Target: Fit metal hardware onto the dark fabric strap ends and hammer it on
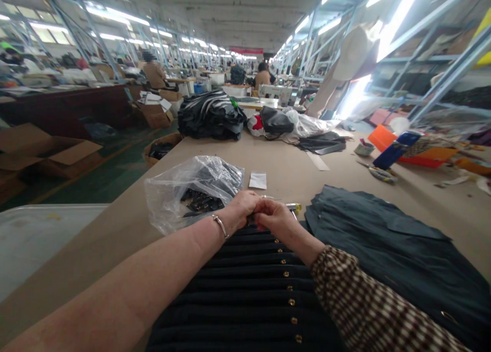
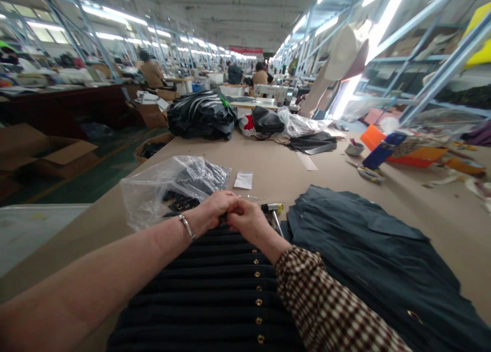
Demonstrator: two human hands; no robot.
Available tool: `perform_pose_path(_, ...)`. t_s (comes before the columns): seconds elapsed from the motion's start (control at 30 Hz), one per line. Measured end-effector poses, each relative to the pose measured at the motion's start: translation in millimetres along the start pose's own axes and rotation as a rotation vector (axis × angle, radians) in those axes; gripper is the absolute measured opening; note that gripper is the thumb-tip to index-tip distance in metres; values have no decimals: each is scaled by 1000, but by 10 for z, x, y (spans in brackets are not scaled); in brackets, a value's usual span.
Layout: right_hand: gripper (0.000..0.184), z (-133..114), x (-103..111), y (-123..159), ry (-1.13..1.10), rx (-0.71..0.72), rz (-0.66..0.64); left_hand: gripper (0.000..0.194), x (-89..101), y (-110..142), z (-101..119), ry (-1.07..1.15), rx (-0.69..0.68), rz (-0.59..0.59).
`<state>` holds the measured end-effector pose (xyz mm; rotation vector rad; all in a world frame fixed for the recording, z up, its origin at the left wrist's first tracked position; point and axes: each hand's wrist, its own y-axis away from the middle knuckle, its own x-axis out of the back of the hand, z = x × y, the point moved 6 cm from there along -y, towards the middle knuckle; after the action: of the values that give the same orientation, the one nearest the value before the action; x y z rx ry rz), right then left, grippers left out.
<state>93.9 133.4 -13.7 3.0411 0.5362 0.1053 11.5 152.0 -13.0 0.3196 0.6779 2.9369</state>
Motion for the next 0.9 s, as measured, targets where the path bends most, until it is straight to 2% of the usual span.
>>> perform_pose_path(0.2,18,21,300,44,13,-74,5,15,59,-42,-53,-56,33,-29)
perform_pose_path(0.37,16,187,586,-14,82,-118,30,18,59,-12,-86,-182,2,-159)
perform_pose_path(0.5,15,280,620,-48,207,-109,-7,18,-19,15,-105,-336,-30,-222)
perform_pose_path(0.67,9,428,648,-81,445,-81,-7,19,-72,-26,-107,-564,-80,-176)
perform_pose_path(0.9,18,577,693,-121,699,-44,-4,18,-155,-27,-31,-743,-137,-120)
